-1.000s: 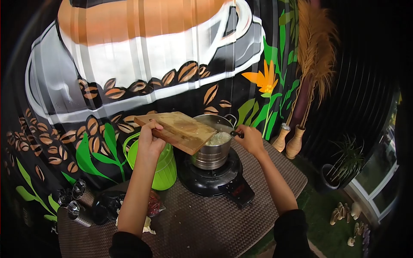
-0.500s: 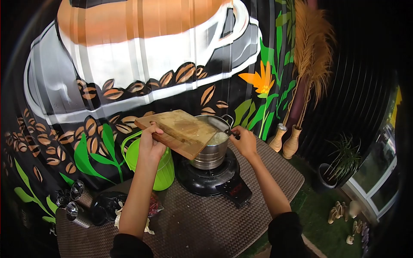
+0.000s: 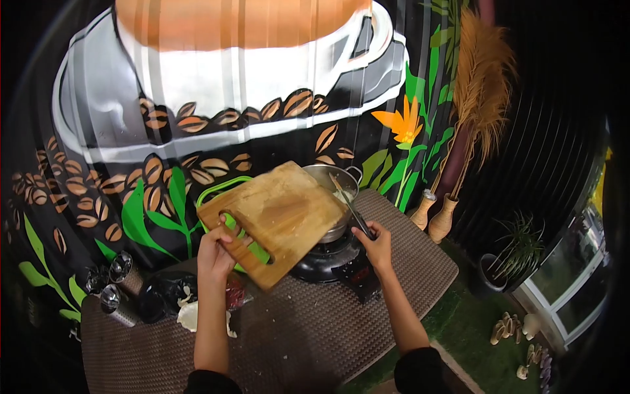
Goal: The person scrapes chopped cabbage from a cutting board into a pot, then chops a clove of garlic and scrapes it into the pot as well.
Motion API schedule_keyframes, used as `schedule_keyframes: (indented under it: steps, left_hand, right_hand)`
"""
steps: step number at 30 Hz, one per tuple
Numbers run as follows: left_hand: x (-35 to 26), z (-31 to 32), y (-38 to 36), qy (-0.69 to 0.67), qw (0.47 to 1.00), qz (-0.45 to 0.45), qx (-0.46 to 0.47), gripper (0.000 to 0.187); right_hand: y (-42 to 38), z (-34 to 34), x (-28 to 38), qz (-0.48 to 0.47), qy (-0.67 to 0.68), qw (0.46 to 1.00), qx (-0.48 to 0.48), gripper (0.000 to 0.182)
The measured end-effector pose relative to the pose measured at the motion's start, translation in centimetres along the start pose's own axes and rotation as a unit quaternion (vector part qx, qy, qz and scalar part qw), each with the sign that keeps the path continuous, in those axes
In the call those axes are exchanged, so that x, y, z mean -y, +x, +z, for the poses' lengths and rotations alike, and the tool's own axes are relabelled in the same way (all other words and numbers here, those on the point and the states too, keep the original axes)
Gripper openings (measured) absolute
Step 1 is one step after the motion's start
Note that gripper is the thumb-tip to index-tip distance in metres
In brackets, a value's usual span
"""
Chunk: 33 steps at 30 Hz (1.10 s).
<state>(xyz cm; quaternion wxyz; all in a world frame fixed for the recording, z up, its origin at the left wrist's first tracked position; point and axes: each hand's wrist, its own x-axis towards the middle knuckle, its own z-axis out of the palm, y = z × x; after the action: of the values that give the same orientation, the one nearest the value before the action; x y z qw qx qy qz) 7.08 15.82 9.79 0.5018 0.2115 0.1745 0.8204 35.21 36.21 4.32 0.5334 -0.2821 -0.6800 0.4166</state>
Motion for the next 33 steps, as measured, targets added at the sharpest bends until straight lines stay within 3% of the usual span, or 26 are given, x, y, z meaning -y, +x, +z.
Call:
schedule_keyframes:
  steps: [2, 4, 5, 6, 8, 10, 12, 13, 15, 17, 18, 19, 21, 23, 28, 31, 33]
  left_hand:
    - [-0.7, -1.7, -4.0, 0.000, 1.000, -0.017, -0.013, 0.042]
    - [-0.9, -3.1, -7.6, -0.023, 0.997, -0.075, 0.002, 0.039]
    - [-0.8, -3.6, -9.5, -0.037, 0.994, -0.098, 0.015, 0.035]
    - [-0.2, -4.2, -10.8, -0.029, 0.996, -0.071, -0.039, 0.032]
    - [0.0, -9.9, -12.5, -0.007, 0.993, -0.118, -0.012, 0.029]
    - [0.8, -12.3, -14.5, 0.002, 0.988, -0.114, -0.105, 0.026]
    - [0.8, -15.1, -16.6, 0.002, 0.980, -0.157, -0.122, 0.026]
    - [0.8, -16.1, -17.8, 0.003, 0.979, -0.161, -0.122, 0.026]
    - [0.9, -18.2, -20.1, 0.032, 0.968, -0.191, -0.157, 0.025]
    - [0.8, -20.9, -22.9, 0.019, 0.969, -0.208, -0.131, 0.025]
    - [0.5, -21.7, -24.1, 0.005, 0.970, -0.221, -0.104, 0.025]
    - [0.2, -21.7, -25.3, 0.019, 0.960, -0.236, -0.149, 0.023]
    - [-0.4, -23.2, -27.3, 0.007, 0.956, -0.254, -0.147, 0.021]
    - [-0.6, -27.3, -28.8, -0.004, 0.947, -0.299, -0.116, 0.018]
    - [-1.8, -30.0, -32.0, 0.070, 0.948, -0.266, -0.161, 0.018]
    - [-2.4, -30.5, -32.7, 0.074, 0.944, -0.234, -0.222, 0.020]
    - [-2.6, -31.1, -32.7, 0.199, 0.938, -0.174, -0.227, 0.027]
  right_hand:
    - [-3.6, 1.1, 0.9, -0.010, -0.051, 0.998, -0.021, 0.026]
    - [-7.3, 2.4, 1.4, 0.094, 0.088, 0.991, -0.017, 0.026]
    - [-8.9, 2.9, 0.6, 0.091, 0.059, 0.994, -0.015, 0.025]
    - [-10.3, 3.4, -0.5, 0.095, 0.058, 0.994, -0.011, 0.025]
    - [-13.4, 4.7, -2.4, 0.023, 0.000, 0.996, -0.083, 0.027]
    - [-17.5, 5.4, -2.9, 0.062, 0.046, 0.993, -0.090, 0.029]
    - [-21.2, 5.8, -2.8, 0.233, 0.110, 0.966, -0.017, 0.027]
    - [-22.9, 6.1, -2.8, 0.268, 0.061, 0.961, -0.021, 0.027]
    - [-26.4, 6.8, -3.2, 0.286, 0.022, 0.957, -0.043, 0.028]
    - [-29.4, 7.9, -2.1, 0.310, -0.036, 0.946, -0.087, 0.027]
    - [-30.8, 8.3, -1.9, 0.312, -0.038, 0.945, -0.087, 0.027]
    - [-32.4, 8.6, -1.9, 0.324, -0.028, 0.941, -0.096, 0.028]
    - [-35.3, 9.4, -2.0, 0.333, -0.039, 0.935, -0.118, 0.028]
    - [-38.0, 10.4, -1.6, 0.344, -0.030, 0.929, -0.133, 0.029]
    - [-44.1, 13.5, -0.7, 0.309, -0.050, 0.936, -0.162, 0.035]
    - [-46.6, 15.3, -0.5, 0.346, -0.041, 0.923, -0.165, 0.033]
    - [-47.5, 16.2, -0.4, 0.354, -0.020, 0.919, -0.172, 0.033]
